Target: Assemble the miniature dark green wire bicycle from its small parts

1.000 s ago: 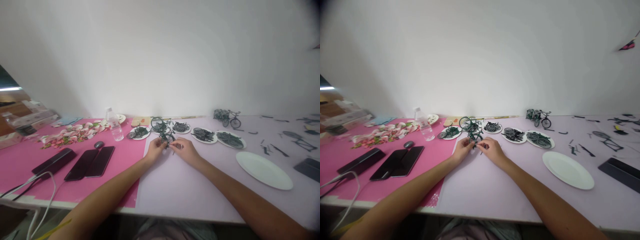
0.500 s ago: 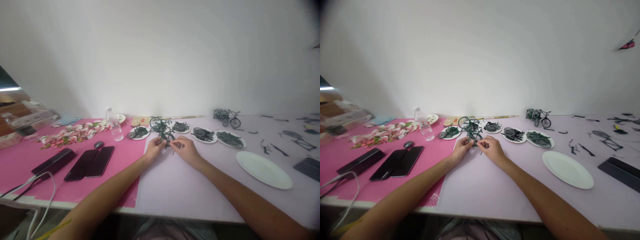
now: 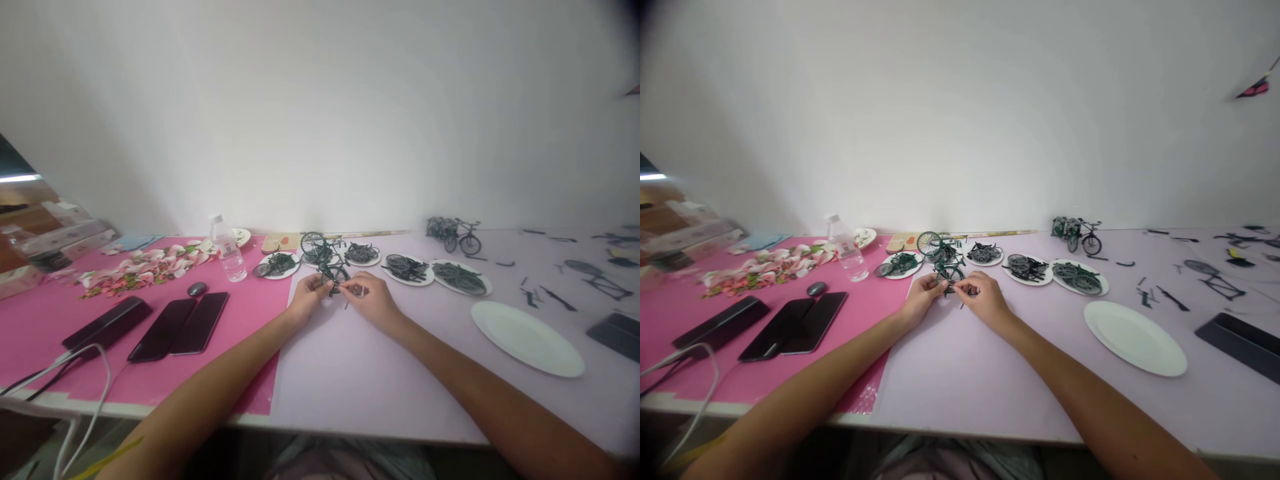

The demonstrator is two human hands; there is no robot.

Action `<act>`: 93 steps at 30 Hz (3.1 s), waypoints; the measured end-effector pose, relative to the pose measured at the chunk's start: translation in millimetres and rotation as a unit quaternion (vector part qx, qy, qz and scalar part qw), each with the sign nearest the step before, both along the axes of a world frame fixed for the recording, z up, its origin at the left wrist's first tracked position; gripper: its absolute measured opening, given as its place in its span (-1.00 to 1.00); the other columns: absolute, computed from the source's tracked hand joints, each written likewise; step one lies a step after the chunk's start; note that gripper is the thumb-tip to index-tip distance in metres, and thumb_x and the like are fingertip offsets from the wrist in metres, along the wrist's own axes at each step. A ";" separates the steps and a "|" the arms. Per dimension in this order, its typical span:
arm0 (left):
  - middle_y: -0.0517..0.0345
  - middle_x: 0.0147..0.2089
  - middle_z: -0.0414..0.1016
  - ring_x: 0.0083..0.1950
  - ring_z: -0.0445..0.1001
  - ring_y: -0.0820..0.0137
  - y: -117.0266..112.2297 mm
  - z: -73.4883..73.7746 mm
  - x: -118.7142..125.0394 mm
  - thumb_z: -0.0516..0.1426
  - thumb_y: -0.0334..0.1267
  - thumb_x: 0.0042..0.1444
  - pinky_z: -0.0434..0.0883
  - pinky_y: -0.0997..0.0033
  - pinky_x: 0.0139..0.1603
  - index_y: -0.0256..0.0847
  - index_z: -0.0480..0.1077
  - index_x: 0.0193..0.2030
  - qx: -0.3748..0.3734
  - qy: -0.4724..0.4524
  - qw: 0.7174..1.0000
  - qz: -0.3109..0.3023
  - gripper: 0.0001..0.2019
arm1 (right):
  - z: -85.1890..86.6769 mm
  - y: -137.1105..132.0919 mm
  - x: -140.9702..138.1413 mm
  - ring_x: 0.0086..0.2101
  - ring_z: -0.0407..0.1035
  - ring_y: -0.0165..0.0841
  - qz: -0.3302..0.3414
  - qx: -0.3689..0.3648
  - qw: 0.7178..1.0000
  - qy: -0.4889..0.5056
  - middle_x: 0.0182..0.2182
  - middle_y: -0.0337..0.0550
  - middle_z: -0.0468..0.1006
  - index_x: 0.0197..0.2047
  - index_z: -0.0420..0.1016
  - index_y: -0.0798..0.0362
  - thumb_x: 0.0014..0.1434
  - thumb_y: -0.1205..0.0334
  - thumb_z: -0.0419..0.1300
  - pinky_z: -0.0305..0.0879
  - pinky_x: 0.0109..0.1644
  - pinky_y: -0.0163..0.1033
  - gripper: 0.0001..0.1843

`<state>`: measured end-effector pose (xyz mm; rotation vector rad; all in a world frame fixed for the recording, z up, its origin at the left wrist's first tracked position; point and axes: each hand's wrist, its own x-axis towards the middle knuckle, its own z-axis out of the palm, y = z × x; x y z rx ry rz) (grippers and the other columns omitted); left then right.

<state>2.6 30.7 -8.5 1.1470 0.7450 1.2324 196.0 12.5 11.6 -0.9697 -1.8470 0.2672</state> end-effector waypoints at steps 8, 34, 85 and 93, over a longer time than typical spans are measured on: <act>-0.02 -0.23 0.62 -0.28 0.52 0.38 -1.3 1.6 -0.4 0.49 0.01 -0.08 0.35 0.45 -0.26 -0.32 0.52 -0.21 -0.002 -0.001 1.000 -0.006 -0.52 | 0.4 -0.2 -0.1 -0.41 0.35 -0.32 0.004 0.003 1.000 -0.004 -0.42 -0.18 0.54 -0.28 0.69 -0.02 0.20 0.30 0.35 0.30 -0.30 -0.23 -0.93; 0.05 -0.29 0.60 -0.35 0.48 0.42 4.9 -4.0 -5.9 0.49 -0.03 -0.08 0.31 0.43 -0.27 -0.29 0.50 -0.28 -0.004 -0.011 0.999 -0.047 -0.57 | 4.8 -4.5 -0.3 -0.38 0.36 -0.30 0.008 -0.013 1.000 -0.016 -0.42 -0.17 0.52 -0.31 0.67 -0.02 0.20 0.30 0.32 0.30 -0.31 -0.23 -0.92; 0.01 -0.23 0.59 -0.28 0.40 0.41 32.6 21.2 -43.3 0.48 0.05 -0.14 0.28 0.42 -0.25 -0.27 0.59 -0.26 0.002 0.018 0.984 0.180 -0.55 | 17.3 28.9 74.9 -0.25 0.47 -0.24 -0.118 -0.170 0.931 -0.301 -0.23 -0.08 0.63 -0.25 0.60 0.02 0.31 0.17 0.26 0.19 -0.28 -0.26 -0.86; 0.02 -0.22 0.57 -0.25 0.43 0.38 32.3 11.8 -38.5 0.48 0.08 -0.12 0.31 0.39 -0.20 -0.26 0.57 -0.23 0.001 0.033 0.987 0.158 -0.52 | 1.5 10.9 33.9 -0.15 0.46 -0.26 -0.051 -0.153 0.962 -0.222 -0.11 -0.16 0.58 -0.04 0.60 -0.10 0.25 -0.03 0.34 0.27 -0.19 -0.26 -0.72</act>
